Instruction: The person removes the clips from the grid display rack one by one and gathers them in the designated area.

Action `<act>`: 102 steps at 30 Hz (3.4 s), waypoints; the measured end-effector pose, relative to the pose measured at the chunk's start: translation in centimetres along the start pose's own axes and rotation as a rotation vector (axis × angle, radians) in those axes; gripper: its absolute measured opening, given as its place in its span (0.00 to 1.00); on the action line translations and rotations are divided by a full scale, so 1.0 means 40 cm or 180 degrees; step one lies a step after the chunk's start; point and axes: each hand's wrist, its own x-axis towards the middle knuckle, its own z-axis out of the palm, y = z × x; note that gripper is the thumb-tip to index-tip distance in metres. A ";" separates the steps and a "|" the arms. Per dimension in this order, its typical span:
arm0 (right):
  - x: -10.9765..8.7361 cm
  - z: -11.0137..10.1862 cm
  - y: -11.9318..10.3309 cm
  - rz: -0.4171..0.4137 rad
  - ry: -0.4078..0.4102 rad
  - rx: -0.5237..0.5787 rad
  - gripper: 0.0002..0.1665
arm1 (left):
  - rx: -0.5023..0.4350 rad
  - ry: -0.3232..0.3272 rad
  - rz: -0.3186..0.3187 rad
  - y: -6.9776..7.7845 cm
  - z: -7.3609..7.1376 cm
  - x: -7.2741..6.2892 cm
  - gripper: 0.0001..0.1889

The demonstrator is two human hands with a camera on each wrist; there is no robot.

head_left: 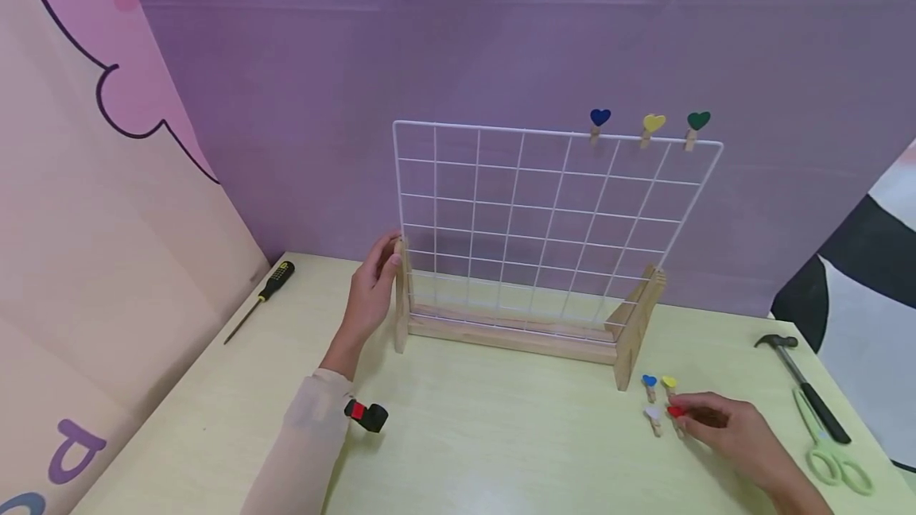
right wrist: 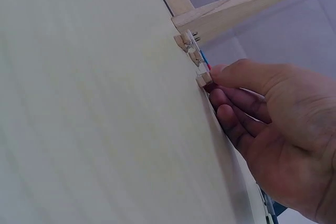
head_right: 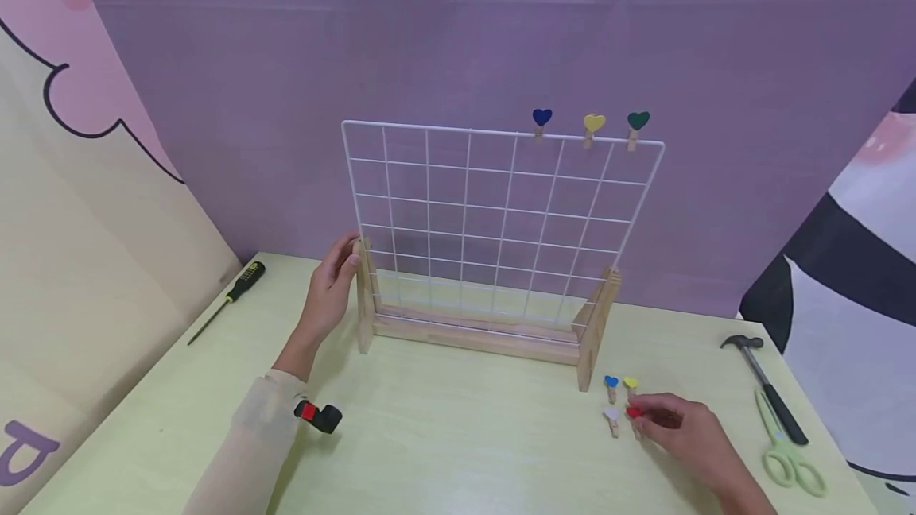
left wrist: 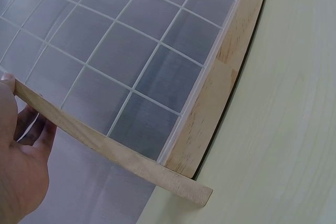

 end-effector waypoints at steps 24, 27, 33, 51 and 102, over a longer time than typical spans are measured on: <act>0.018 -0.144 -0.123 0.0004 0.0295 0.0220 0.20 | -0.0128 -0.0072 -0.0092 0.003 0.009 -0.002 0.25; 0.041 -0.183 -0.181 -0.0162 0.0466 0.0292 0.19 | -0.0112 -0.0057 -0.0040 -0.003 0.009 0.000 0.24; 0.099 -0.243 -0.295 -0.0412 0.0730 0.0158 0.20 | -0.0004 0.0002 -0.0008 -0.004 0.004 0.001 0.23; 0.227 -0.415 -0.562 -0.0652 0.1160 0.0402 0.19 | 0.0018 0.0011 -0.0035 0.013 -0.004 0.001 0.23; 0.401 -0.341 -0.873 -0.0796 0.0550 0.0456 0.14 | -0.0034 -0.0018 -0.0159 0.039 -0.001 -0.003 0.23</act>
